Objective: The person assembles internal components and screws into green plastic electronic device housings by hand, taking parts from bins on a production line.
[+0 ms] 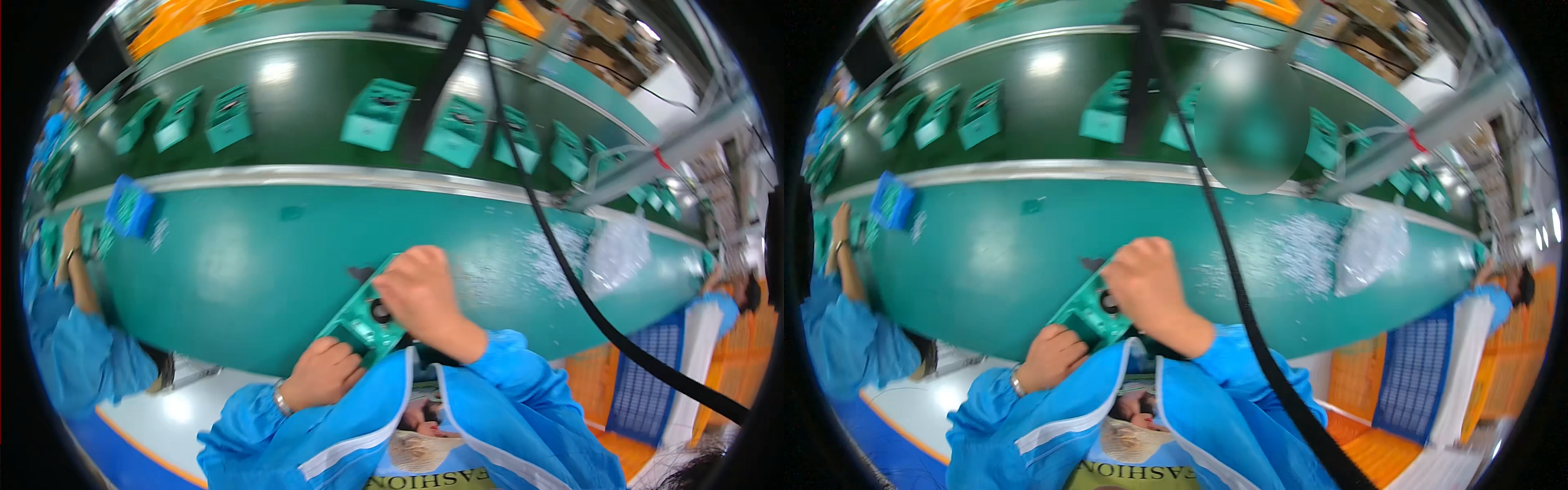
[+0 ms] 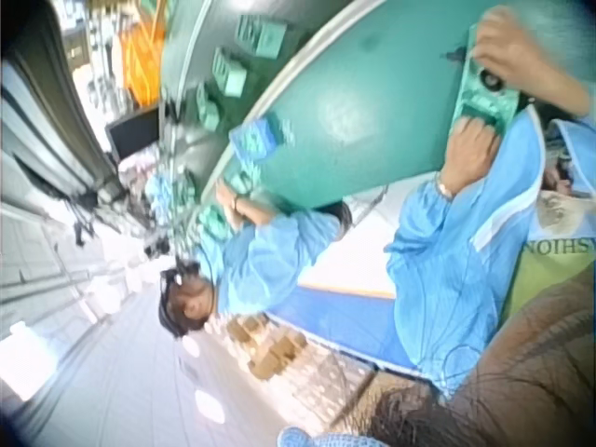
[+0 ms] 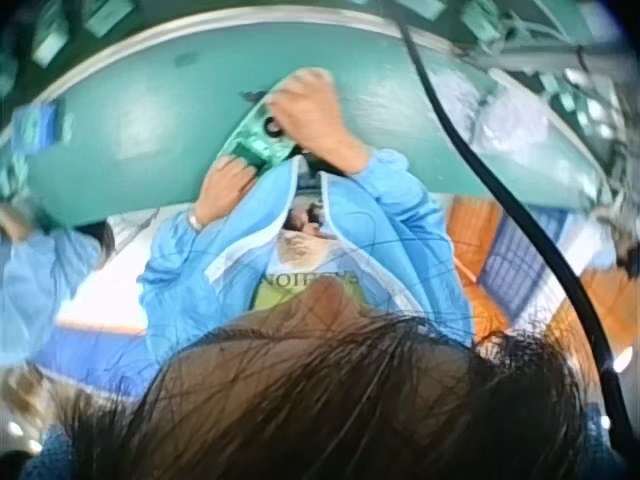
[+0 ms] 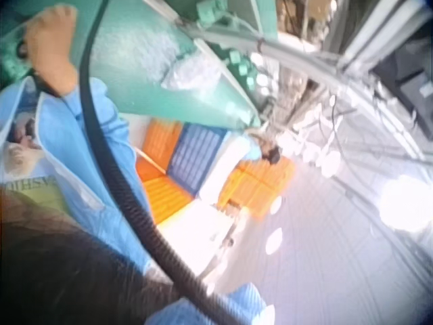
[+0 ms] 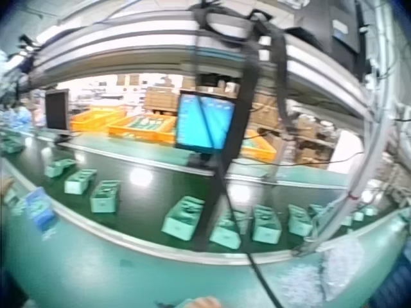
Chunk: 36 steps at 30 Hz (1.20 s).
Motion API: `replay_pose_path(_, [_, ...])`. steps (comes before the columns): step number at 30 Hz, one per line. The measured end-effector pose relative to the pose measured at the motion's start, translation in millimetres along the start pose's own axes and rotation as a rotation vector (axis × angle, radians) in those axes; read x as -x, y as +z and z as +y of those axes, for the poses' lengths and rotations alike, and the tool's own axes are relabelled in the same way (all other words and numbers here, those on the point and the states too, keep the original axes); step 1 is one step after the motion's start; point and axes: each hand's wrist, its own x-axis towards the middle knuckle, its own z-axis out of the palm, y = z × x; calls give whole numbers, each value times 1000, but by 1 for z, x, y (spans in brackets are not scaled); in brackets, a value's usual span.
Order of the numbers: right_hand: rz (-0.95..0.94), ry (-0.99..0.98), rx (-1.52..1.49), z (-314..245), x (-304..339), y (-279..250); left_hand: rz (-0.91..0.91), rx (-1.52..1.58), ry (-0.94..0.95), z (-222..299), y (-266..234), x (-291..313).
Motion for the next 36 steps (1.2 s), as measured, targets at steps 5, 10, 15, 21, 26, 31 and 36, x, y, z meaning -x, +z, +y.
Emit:
replay_pose_path(5, [-37,7,80,-16,12,0,-31,49,-113,-1,1,9])
replay_pose_path(10, [-89,48,100,-19,21,-14,-12,62,-71,-1,0,1])
replay_pose_path(15, [54,112,187,28,30,-48,-34,-56,47,2,-10,-6])
replay_pose_path(21, [119,309,352,123,63,-101,-41,-41,82,-1,-9,-5])
replay_pose_path(26, [59,348,367,127,61,-101,-54,-55,99,-2,-11,-1])
replay_pose_path(31, [66,330,383,127,63,-96,-82,-55,86,0,-13,-2])
replay_pose_path(36, [93,320,373,125,65,-94,-91,-66,77,0,-14,-3])
